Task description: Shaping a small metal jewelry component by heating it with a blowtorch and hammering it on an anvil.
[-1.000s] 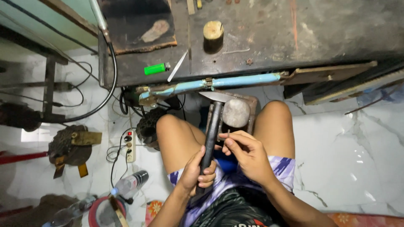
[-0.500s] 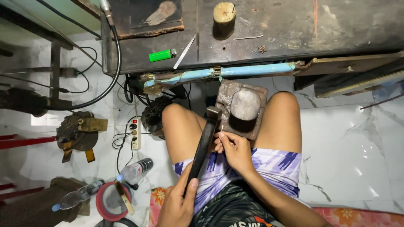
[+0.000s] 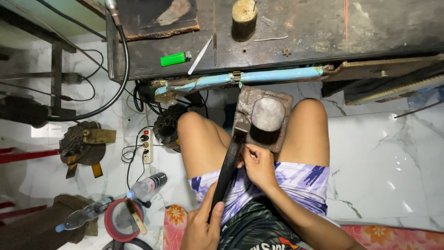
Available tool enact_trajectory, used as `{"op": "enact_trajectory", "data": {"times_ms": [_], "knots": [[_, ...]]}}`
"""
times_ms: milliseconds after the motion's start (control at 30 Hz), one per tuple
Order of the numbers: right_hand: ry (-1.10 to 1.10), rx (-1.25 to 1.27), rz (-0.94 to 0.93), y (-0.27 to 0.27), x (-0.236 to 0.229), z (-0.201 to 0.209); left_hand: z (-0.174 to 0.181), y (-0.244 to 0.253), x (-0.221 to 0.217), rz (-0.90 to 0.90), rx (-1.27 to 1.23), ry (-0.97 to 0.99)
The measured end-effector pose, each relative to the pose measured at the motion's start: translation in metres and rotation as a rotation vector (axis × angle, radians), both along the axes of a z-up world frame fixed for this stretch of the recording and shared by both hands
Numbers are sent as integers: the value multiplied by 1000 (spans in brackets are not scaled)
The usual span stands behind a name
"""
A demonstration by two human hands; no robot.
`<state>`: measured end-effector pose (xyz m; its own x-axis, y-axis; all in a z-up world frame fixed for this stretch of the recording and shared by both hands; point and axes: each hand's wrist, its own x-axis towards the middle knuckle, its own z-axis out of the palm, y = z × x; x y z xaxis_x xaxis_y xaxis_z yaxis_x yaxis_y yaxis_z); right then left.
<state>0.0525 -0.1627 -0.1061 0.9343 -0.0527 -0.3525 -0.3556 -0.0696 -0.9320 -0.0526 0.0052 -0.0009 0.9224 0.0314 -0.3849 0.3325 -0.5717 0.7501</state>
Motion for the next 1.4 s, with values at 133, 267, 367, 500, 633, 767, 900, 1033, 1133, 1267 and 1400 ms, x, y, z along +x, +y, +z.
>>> {"op": "enact_trajectory", "data": {"times_ms": [133,267,367,500,633,767,900,1033,1133,1267,1400], "knots": [[4,-7,3,1,-1,3,-6,-3,-1,12,35,9],[0,50,0,1,1,3,-3,-3,0,46,41,117],[-22,37,3,0,-1,2,-6,-4,-3,29,35,80],[23,72,3,0,1,4,-1,-5,0,62,53,166],[12,79,-11,1,1,4,-5,-4,-2,37,26,68],[-3,161,-28,2,-1,-7,-3,-5,0,73,65,189],[20,163,-38,2,0,-3,-9,-4,0,49,-6,48],[-3,94,10,-4,0,-2,-15,0,10,42,11,172],[33,340,50,-17,-4,4,-38,-2,21,239,-445,258],[-96,450,122,-38,-7,48,-62,-9,58,331,-1123,346],[-240,445,150,-51,-5,90,-106,-15,75,288,-1629,686]]}}
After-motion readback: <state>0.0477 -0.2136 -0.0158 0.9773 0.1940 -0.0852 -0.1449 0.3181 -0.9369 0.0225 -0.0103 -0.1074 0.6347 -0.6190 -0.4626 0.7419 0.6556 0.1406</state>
